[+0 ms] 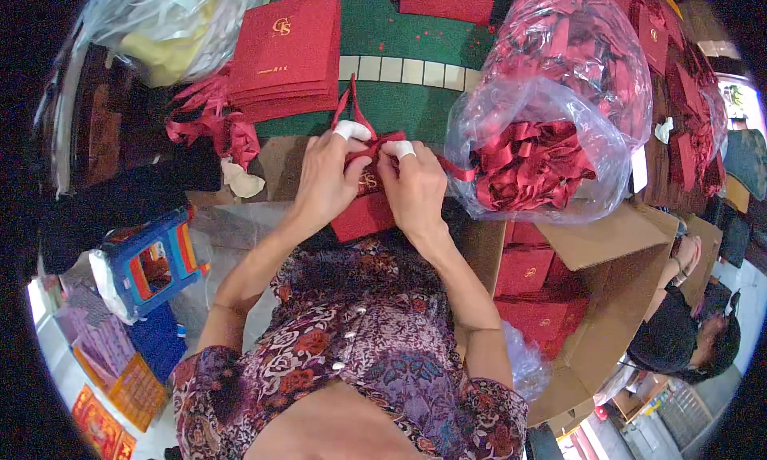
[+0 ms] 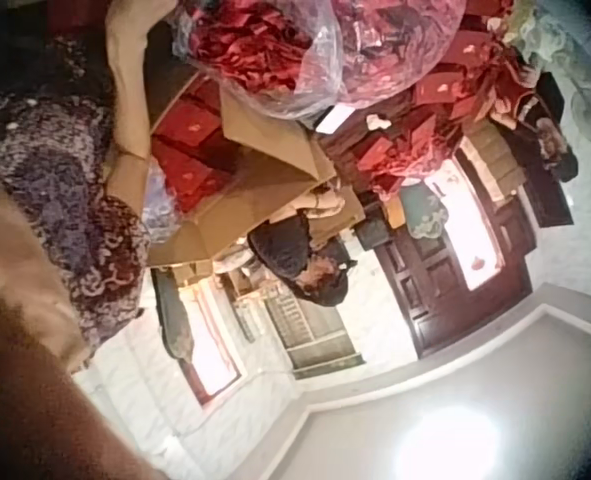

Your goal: The person assembles small gift bags by taking folded paper bags and threading and securing ribbon handles through them by hand.

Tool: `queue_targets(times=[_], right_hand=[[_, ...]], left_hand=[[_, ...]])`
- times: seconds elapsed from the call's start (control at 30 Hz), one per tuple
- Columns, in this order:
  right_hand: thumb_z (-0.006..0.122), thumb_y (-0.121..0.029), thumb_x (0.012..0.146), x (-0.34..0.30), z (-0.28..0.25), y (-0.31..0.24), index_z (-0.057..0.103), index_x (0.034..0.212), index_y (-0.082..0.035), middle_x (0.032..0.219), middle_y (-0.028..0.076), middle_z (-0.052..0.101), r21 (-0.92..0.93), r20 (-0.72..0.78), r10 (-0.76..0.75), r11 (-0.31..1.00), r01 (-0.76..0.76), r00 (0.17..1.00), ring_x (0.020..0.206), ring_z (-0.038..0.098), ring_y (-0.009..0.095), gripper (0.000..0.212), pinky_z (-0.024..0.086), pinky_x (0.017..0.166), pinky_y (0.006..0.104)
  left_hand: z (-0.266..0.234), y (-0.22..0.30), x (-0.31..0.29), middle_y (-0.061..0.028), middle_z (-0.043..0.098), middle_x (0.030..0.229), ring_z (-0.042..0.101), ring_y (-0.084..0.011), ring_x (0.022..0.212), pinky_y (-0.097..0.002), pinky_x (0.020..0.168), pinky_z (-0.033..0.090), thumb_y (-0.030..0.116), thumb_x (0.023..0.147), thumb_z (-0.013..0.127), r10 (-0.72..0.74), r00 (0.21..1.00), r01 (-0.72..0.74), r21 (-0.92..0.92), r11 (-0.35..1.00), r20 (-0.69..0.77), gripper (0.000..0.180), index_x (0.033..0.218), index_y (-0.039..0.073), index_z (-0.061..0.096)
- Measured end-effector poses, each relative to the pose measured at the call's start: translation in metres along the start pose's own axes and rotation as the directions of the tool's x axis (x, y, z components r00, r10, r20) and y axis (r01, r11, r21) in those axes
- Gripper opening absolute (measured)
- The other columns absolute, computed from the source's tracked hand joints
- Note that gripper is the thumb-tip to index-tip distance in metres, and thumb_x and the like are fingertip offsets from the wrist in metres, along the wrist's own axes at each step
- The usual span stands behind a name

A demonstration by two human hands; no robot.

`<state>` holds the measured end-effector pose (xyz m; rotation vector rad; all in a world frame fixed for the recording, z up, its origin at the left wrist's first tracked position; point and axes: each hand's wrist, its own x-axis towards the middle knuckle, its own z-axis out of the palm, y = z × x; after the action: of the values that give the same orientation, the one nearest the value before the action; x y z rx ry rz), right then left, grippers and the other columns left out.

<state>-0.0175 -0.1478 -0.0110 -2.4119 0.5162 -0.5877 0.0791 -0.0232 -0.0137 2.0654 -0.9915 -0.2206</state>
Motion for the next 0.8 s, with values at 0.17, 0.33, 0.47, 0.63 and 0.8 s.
queue_targets(times=[0.17, 0.33, 0.47, 0.63, 0.8], right_hand=[[0.077, -0.007, 0.082, 0.000, -0.012, -0.006, 0.068, 0.094, -0.004, 0.083, 0.013, 0.067, 0.125, -0.001, 0.070, 0.990, -0.069, 0.998, 0.066, 0.065, 0.029, 0.016, 0.052, 0.062, 0.0379], [0.074, -0.007, 0.084, 0.000, -0.012, -0.004, 0.069, 0.096, -0.006, 0.087, 0.013, 0.067, -0.087, 0.052, -0.065, 0.994, 0.069, 0.997, 0.074, 0.066, 0.028, 0.014, 0.052, 0.062, 0.0369], [0.074, -0.007, 0.084, 0.006, -0.020, -0.004, 0.069, 0.097, -0.006, 0.089, 0.012, 0.067, -0.036, 0.115, -0.038, 0.998, 0.042, 0.993, 0.078, 0.066, 0.027, 0.014, 0.052, 0.064, 0.0365], [0.070, -0.011, 0.089, 0.028, -0.041, 0.004, 0.073, 0.095, -0.004, 0.086, 0.011, 0.062, 0.142, 0.216, -0.080, 0.989, 0.049, 0.973, 0.074, 0.062, 0.024, 0.010, 0.050, 0.066, 0.0346], [0.071, -0.018, 0.089, 0.043, -0.047, 0.016, 0.074, 0.092, -0.002, 0.079, 0.010, 0.059, 0.127, 0.546, -0.021, 0.990, -0.058, 0.837, 0.074, 0.061, 0.023, 0.017, 0.048, 0.067, 0.0329]], left_hand=[[-0.007, -0.002, 0.001, -0.0106, 0.069, 0.087, 0.060, -0.0326, 0.087, -0.0439, 0.079, 0.042, 0.006, 0.081, 0.071, -0.039, 0.999, 0.039, -0.032, 0.999, 0.007, 0.020, 0.100, 0.005, 0.064], [-0.008, 0.004, 0.002, -0.0104, 0.069, 0.083, 0.060, -0.0323, 0.088, -0.0435, 0.079, 0.041, 0.008, 0.080, 0.072, -0.039, 0.998, 0.040, -0.023, 0.999, 0.044, 0.020, 0.098, 0.007, 0.065], [-0.013, 0.001, 0.003, -0.0085, 0.068, 0.080, 0.059, -0.0316, 0.087, -0.0434, 0.080, 0.041, 0.012, 0.077, 0.077, -0.047, 0.998, 0.046, 0.026, 0.999, 0.047, 0.023, 0.097, 0.008, 0.066], [-0.017, 0.010, -0.002, -0.0068, 0.069, 0.079, 0.058, -0.0284, 0.085, -0.0425, 0.081, 0.041, 0.014, 0.075, 0.078, 0.069, 0.998, -0.069, 0.076, 0.995, 0.009, 0.020, 0.091, 0.008, 0.068], [-0.017, 0.019, -0.013, -0.0047, 0.068, 0.081, 0.058, -0.0246, 0.085, -0.0423, 0.084, 0.041, 0.011, 0.077, 0.071, 0.249, 0.967, -0.237, 0.163, 0.958, -0.055, 0.010, 0.086, 0.008, 0.069]])
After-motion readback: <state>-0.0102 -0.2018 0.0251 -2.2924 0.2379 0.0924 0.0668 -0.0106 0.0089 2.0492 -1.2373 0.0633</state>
